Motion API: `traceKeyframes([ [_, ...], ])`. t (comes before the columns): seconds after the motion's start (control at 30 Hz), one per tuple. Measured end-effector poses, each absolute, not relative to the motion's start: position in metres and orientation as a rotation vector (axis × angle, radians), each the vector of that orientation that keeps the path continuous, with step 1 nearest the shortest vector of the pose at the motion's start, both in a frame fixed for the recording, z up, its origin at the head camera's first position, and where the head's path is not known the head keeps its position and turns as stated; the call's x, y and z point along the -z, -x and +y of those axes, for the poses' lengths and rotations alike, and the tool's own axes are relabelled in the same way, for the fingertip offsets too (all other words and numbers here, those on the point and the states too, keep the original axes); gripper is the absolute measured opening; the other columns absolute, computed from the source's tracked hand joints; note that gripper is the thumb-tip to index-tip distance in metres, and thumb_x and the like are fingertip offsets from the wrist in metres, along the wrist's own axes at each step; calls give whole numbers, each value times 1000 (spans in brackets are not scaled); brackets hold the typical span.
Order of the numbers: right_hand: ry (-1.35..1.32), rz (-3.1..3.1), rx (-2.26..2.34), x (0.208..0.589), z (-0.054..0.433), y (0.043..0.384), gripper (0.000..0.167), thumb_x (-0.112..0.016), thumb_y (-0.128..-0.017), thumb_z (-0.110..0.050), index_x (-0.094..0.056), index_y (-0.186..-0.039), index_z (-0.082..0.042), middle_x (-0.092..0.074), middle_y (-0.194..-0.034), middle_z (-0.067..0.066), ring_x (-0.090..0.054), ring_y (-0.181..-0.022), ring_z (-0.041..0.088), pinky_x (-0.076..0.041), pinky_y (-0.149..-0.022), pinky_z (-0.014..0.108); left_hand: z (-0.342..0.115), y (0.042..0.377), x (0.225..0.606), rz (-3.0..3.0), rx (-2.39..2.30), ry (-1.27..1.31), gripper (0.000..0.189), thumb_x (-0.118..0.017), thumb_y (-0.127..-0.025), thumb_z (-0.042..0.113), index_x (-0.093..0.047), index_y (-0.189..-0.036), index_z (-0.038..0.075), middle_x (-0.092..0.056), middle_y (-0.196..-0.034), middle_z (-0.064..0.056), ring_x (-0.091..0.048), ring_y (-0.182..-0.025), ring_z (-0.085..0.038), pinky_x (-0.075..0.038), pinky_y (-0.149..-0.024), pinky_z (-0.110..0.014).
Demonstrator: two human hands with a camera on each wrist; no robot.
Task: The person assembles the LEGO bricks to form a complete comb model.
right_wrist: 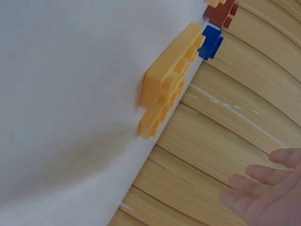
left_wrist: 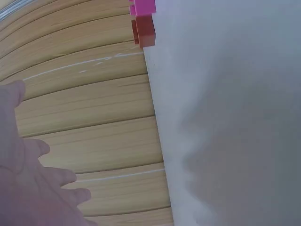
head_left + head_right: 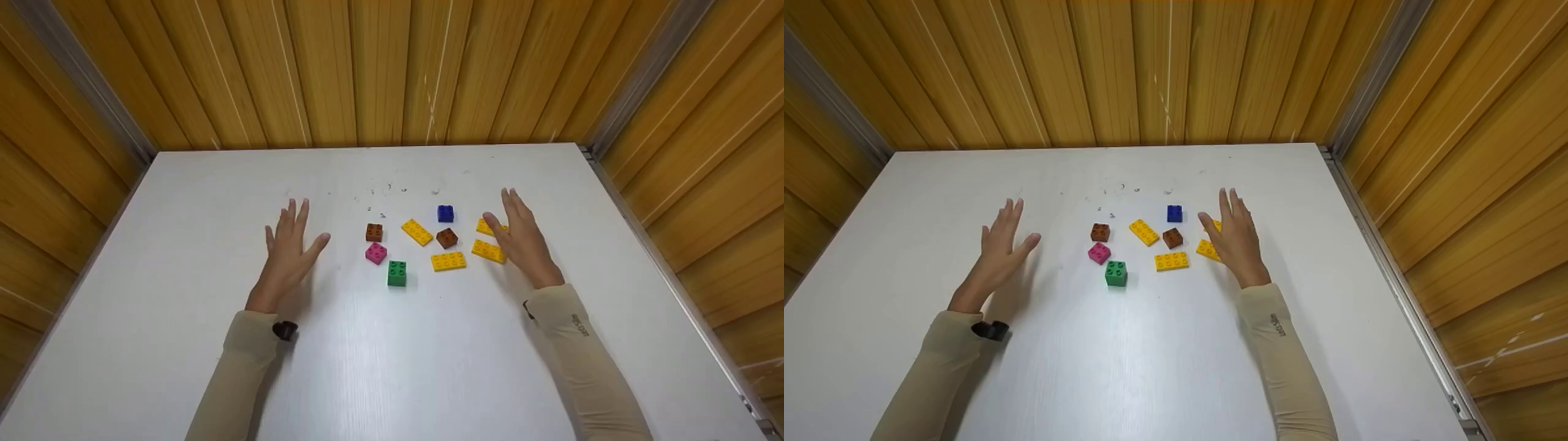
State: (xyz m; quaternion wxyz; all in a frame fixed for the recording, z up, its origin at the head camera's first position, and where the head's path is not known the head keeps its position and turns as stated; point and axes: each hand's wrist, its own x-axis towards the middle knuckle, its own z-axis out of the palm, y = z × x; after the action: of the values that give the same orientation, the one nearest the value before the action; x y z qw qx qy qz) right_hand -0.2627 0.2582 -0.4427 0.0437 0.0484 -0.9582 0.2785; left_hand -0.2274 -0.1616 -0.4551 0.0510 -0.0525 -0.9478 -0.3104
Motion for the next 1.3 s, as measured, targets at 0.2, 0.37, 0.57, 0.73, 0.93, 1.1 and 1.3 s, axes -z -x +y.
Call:
traceKeyframes([
  [0.2,-210,-2910,-1089,443,252,267,79,-44,-95,-57,-19,-154,-10,-17,-160,14,-16,-148,35,-16,-119,52,-151,226,462,-2807,1361,296,81,-50,-93,55,-7,-156,26,-7,-163,-1,-6,-150,-27,-4,-120,-55],
  [0.37,-180,-2980,-1230,445,246,271,78,-53,-93,-53,-24,-153,-12,-23,-159,14,-28,-144,34,-26,-117,49,-141,223,469,-2772,1554,387,81,-57,-90,54,-13,-154,31,-17,-161,5,-13,-150,-22,-13,-119,-56],
  [0.57,-173,-3030,-1334,449,243,274,79,-59,-90,-52,-29,-151,-12,-30,-156,13,-36,-140,33,-33,-114,46,-130,222,478,-2856,1616,573,82,-62,-87,53,-17,-153,34,-22,-159,8,-16,-149,-20,-15,-118,-57],
  [0.73,-201,-3077,-1309,452,241,275,77,-62,-89,-48,-34,-149,-9,-40,-150,16,-42,-135,35,-37,-111,46,-120,221,483,-2872,1716,707,84,-64,-87,49,-20,-154,25,-28,-158,5,-23,-147,-25,-20,-117,-57],
  [0.93,-234,-3129,-1254,457,238,279,74,-64,-89,-45,-38,-146,-7,-47,-144,17,-46,-131,34,-38,-111,47,-109,221,489,-2864,1809,795,75,-67,-90,29,-27,-152,16,-30,-157,2,-28,-145,-25,-22,-119,-47],
  [1.1,-247,-3137,-1281,457,235,280,71,-66,-88,-43,-41,-145,-7,-49,-142,17,-48,-129,34,-39,-110,47,-102,220,495,-2820,1899,827,75,-72,-86,30,-35,-149,11,-38,-153,-3,-33,-143,-23,-25,-118,-41],
  [1.3,-246,-3172,-1297,459,232,283,70,-68,-87,-42,-44,-143,-6,-49,-142,16,-48,-129,35,-42,-107,47,-94,218,502,-2855,1887,782,70,-73,-85,28,-41,-146,13,-43,-150,-1,-36,-141,-18,-27,-118,-39],
])
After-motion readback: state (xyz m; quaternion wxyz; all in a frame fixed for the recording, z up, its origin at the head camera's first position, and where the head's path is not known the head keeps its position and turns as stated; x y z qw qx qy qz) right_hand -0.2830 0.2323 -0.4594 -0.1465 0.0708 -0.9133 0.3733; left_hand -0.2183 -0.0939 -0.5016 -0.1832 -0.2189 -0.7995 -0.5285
